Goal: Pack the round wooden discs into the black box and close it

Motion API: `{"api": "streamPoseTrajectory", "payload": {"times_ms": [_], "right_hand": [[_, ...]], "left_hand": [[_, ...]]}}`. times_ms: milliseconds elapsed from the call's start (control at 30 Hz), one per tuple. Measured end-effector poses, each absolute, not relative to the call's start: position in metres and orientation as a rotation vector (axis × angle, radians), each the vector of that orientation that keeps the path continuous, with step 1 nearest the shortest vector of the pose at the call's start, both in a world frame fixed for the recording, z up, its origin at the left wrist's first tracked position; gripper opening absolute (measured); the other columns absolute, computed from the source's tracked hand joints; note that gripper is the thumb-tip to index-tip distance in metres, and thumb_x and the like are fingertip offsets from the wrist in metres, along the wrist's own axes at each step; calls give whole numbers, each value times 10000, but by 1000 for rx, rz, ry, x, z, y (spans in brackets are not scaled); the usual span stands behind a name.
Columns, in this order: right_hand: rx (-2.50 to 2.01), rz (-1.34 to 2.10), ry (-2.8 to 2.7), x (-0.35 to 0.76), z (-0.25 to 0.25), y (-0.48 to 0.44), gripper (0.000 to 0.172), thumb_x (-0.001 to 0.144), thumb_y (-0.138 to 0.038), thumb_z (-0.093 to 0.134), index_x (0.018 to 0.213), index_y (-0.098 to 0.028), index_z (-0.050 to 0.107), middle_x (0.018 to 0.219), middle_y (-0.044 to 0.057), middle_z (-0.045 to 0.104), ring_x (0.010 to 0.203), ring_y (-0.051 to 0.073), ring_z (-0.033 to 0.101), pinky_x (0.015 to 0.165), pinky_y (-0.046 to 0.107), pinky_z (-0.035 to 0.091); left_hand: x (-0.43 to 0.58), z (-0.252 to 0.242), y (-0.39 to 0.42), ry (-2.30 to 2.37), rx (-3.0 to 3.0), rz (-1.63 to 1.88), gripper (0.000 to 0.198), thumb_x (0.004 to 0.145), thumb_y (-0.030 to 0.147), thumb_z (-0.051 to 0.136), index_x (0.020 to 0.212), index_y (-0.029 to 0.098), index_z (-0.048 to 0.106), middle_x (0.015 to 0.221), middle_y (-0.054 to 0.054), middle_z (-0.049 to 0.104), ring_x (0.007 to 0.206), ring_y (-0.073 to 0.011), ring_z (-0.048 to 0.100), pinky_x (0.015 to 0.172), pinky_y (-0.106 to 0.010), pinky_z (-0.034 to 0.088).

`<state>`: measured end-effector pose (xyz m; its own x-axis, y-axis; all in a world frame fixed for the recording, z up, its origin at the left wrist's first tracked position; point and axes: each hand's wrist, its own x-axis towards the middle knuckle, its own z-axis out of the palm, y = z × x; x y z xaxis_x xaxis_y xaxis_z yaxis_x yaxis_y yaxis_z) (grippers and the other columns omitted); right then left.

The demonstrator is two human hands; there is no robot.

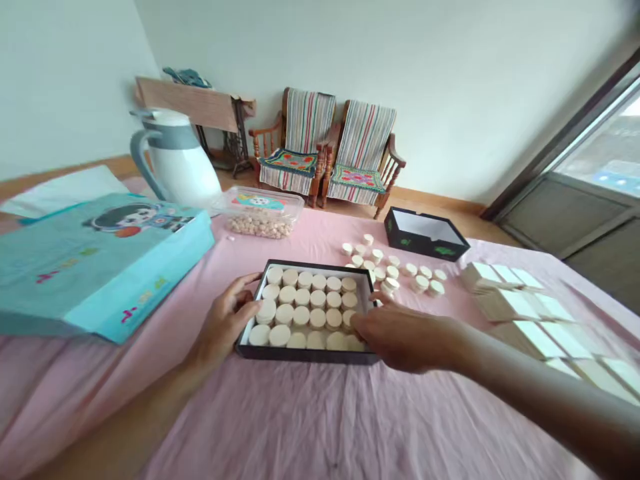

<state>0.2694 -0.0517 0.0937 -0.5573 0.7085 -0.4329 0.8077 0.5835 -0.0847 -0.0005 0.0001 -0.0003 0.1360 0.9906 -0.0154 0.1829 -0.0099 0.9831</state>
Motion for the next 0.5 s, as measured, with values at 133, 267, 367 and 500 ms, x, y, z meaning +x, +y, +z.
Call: {"api": "streamPoseTrajectory", "payload": {"times_ms": [133,267,367,500], "right_hand": [[1159,-452,2422,267,95,-47,238,638,10,465,787,-166,523,723,25,595,716,155,507,810,323,334],[1129,-534,2396,264,97,-42,242,638,1,473,792,-173,538,695,19,592,708,157,502,727,285,333],[1143,-559,2412,262,97,-43,245,661,-10,471,821,-176,555,696,19,593,686,149,501,685,272,329],[1157,-514,2458,266,99,-47,264,671,10,460,821,-176,572,684,17,602,679,143,513,699,275,341]], "left_hand": [[-1,0,0,1241,1405,1012,541,749,360,580,1255,202,474,736,17,564,685,-186,601,552,-243,443],[1,4,-1,1241,1406,1023,576,733,365,581,1265,172,476,813,-20,635,649,-175,605,516,-231,431],[2,5,-1,1241,1402,1032,586,726,363,582,1268,165,476,806,-23,644,632,-171,606,497,-224,421],[1,5,-1,1243,1396,1031,595,717,357,586,1270,164,479,761,-11,636,605,-166,599,478,-218,409]]}}
